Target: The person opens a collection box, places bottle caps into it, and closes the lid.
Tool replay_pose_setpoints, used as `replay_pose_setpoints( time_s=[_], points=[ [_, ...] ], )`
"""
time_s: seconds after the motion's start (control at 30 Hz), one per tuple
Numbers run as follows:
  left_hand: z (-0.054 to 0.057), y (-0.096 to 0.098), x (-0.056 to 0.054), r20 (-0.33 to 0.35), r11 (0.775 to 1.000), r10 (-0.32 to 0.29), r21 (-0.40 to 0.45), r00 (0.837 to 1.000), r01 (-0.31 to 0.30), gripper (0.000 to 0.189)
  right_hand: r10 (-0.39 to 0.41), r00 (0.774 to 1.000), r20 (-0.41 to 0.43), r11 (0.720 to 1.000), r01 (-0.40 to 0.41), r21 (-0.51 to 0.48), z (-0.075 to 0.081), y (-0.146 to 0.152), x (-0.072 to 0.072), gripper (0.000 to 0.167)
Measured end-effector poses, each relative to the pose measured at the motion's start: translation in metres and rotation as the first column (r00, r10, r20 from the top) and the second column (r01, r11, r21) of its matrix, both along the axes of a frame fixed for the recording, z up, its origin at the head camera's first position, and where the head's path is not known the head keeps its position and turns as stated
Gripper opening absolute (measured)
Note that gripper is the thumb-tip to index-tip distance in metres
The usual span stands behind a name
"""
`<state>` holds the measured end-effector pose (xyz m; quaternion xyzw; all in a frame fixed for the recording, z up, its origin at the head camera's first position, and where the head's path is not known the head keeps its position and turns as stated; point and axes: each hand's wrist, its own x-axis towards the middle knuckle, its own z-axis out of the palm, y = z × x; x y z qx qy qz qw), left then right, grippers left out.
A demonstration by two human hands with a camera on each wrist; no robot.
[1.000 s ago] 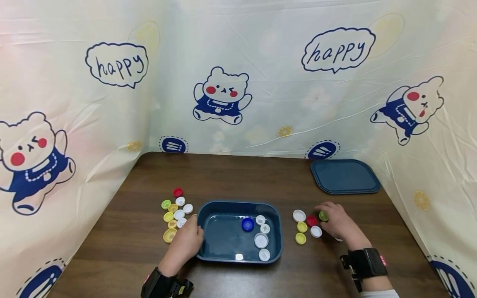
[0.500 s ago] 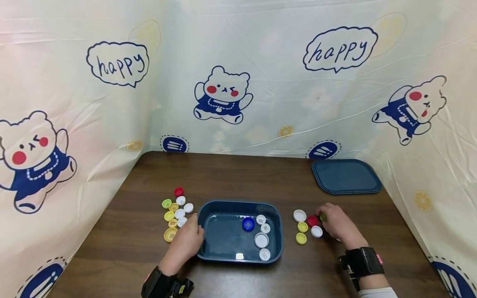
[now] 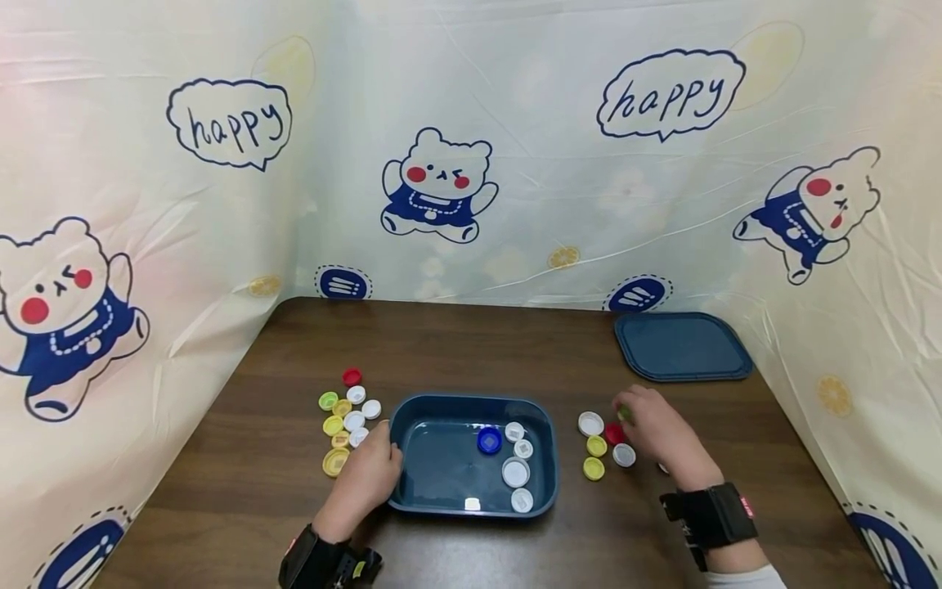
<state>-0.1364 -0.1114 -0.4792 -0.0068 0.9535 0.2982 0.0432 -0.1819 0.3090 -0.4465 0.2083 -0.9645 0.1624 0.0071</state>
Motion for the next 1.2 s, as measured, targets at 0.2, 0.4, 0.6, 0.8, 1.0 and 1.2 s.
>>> replay_pose_setpoints(
  time_s=[0.2,0.4,0.6,0.8,1.0,1.2],
  points=[
    [0.001,0.001,0.000,0.009,1.000,-0.001,-0.011,1.000,0.001,0.031,0.069,0.996,-0.064,0.998,-0.069,0.008,0.018,-0.030,0.002,0.023],
    [0.002,0.001,-0.001,0.030,1.000,0.008,-0.010,1.000,-0.007,0.031,0.127,0.991,-0.039,0.991,-0.126,0.042,0.035,-0.068,0.007,0.022],
    [0.002,0.001,-0.001,0.030,1.000,0.012,-0.016,0.999,-0.011,0.031,0.186,0.982,-0.010,0.981,-0.185,0.060,0.042,-0.100,0.009,0.023],
    [0.002,0.001,-0.001,0.032,1.000,0.021,-0.019,0.999,-0.020,0.032,0.254,0.966,0.043,0.964,-0.256,0.072,0.040,-0.130,0.011,0.021],
    [0.000,0.000,0.000,-0.015,1.000,0.004,-0.016,1.000,-0.004,0.028,0.307,0.941,0.140,0.945,-0.319,0.076,0.039,-0.156,0.011,0.017],
    [-0.001,0.000,-0.001,-0.029,1.000,0.001,-0.002,1.000,-0.001,0.025,0.334,0.914,0.230,0.931,-0.358,0.075,0.034,-0.171,0.013,0.015]
  ],
)
